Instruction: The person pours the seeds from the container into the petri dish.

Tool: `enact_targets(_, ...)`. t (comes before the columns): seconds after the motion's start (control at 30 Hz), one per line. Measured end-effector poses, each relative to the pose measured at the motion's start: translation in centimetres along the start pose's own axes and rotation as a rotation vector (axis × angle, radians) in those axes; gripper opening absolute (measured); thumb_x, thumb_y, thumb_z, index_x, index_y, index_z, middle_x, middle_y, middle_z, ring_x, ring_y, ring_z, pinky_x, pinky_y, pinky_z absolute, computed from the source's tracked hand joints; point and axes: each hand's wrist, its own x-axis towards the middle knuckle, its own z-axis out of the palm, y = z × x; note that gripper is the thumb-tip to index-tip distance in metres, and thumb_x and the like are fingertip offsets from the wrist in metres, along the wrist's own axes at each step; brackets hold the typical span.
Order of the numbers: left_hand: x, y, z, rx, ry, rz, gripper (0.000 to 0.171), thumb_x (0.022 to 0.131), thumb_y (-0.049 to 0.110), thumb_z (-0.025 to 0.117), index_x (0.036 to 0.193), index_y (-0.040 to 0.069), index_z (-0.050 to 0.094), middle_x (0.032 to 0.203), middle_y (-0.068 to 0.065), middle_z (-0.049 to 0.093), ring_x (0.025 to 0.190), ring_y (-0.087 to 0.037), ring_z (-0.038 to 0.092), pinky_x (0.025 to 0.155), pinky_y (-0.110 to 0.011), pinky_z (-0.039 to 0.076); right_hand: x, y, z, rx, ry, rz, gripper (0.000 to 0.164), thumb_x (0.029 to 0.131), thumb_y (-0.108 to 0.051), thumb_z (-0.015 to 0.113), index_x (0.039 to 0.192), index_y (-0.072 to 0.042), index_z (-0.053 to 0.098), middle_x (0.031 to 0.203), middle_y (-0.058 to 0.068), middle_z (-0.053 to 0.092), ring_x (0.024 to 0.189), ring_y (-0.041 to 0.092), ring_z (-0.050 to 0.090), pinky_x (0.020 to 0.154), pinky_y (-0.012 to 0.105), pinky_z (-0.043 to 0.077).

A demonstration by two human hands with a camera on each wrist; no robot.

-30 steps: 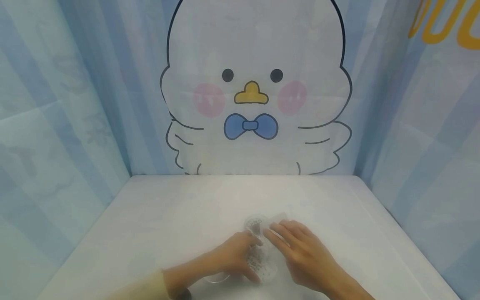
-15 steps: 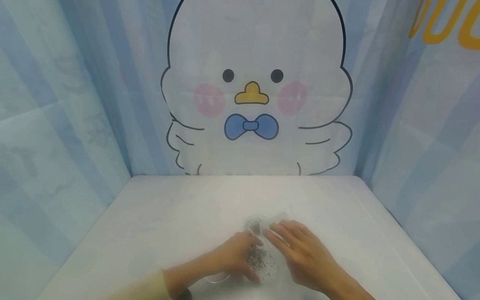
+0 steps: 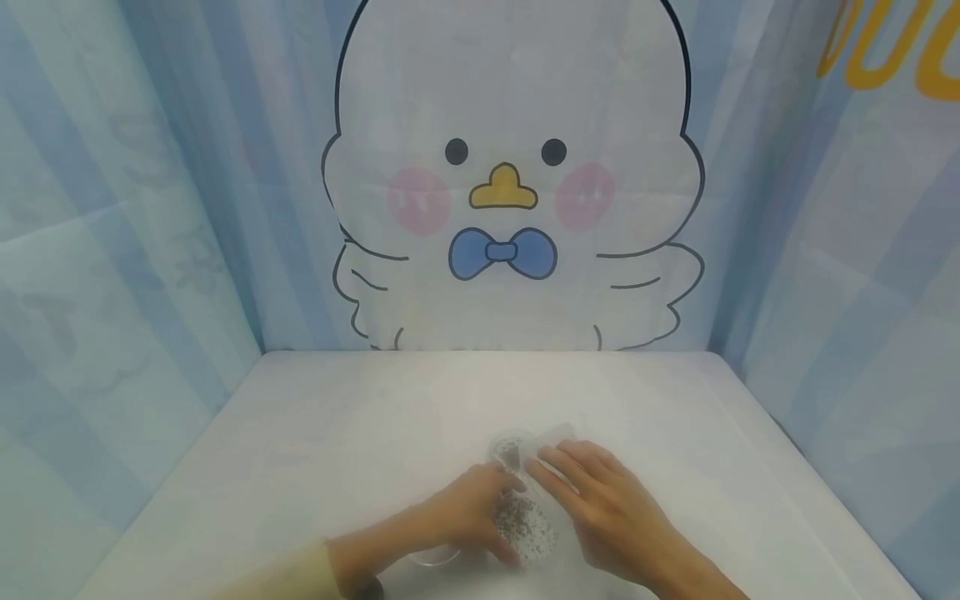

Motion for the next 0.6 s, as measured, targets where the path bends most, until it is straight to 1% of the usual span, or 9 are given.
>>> enact_targets(0.17, 0.09, -0.25, 0.12, -0.001, -0.008, 0.004, 0.079, 0.060, 0.038, 0.103, 0.127, 0.011, 0.071, 0.119, 0.000, 0.067, 0.106, -0.008, 0.060, 0.098, -0.027, 0.053, -0.05, -0.16, -0.01, 0.008, 0.000, -0.005, 0.078, 0.058, 0.002, 0.071, 0.136, -0.009, 0.067, 0.128, 0.009, 0.067, 0.116, 0.028, 0.056, 0.122, 0.022, 0.013)
enact_targets(0.23, 0.13, -0.30, 0.06, 0.002, -0.006, 0.011, 0.079, 0.061, 0.039, 0.103, 0.128, 0.011, 0.071, 0.118, 0.000, 0.067, 0.105, -0.007, 0.060, 0.097, -0.026, 0.053, -0.05, -0.17, -0.01, 0.010, 0.004, -0.011, 0.078, 0.059, 0.002, 0.069, 0.136, -0.009, 0.067, 0.128, 0.009, 0.067, 0.115, 0.028, 0.057, 0.122, 0.023, 0.014)
enact_targets(0.33, 0.15, -0.33, -0.03, 0.005, -0.004, 0.024, 0.080, 0.061, 0.039, 0.103, 0.128, 0.010, 0.071, 0.118, 0.000, 0.067, 0.103, -0.007, 0.060, 0.095, -0.025, 0.053, -0.06, -0.18, 0.02, 0.021, 0.020, -0.019, 0.074, 0.062, 0.001, 0.063, 0.135, -0.008, 0.067, 0.128, 0.009, 0.067, 0.115, 0.029, 0.057, 0.122, 0.023, 0.014)
enact_targets(0.47, 0.15, -0.34, -0.02, 0.005, 0.002, 0.043, 0.080, 0.060, 0.038, 0.103, 0.127, 0.008, 0.071, 0.116, -0.001, 0.068, 0.100, -0.006, 0.061, 0.092, -0.023, 0.054, -0.01, -0.30, 0.06, 0.016, 0.045, -0.028, 0.058, 0.083, -0.005, 0.041, 0.134, -0.007, 0.068, 0.126, 0.009, 0.068, 0.114, 0.028, 0.057, 0.122, 0.023, 0.015)
enact_targets(0.57, 0.04, -0.26, -0.05, 0.007, 0.008, 0.051, 0.079, 0.060, 0.039, 0.103, 0.126, 0.008, 0.071, 0.116, -0.002, 0.069, 0.100, -0.007, 0.061, 0.092, -0.023, 0.054, 0.08, -0.41, 0.10, 0.003, 0.064, -0.038, 0.057, 0.095, -0.013, 0.026, 0.134, -0.007, 0.069, 0.126, 0.009, 0.068, 0.114, 0.028, 0.057, 0.122, 0.024, 0.016)
enact_targets(0.6, -0.02, -0.23, -0.07, 0.010, 0.011, 0.054, 0.079, 0.060, 0.039, 0.103, 0.126, 0.008, 0.072, 0.116, -0.002, 0.069, 0.100, -0.007, 0.062, 0.092, -0.023, 0.053, 0.10, -0.45, 0.13, 0.002, 0.073, -0.043, 0.057, 0.097, -0.014, 0.025, 0.133, -0.007, 0.069, 0.125, 0.009, 0.068, 0.114, 0.028, 0.057, 0.123, 0.024, 0.016)
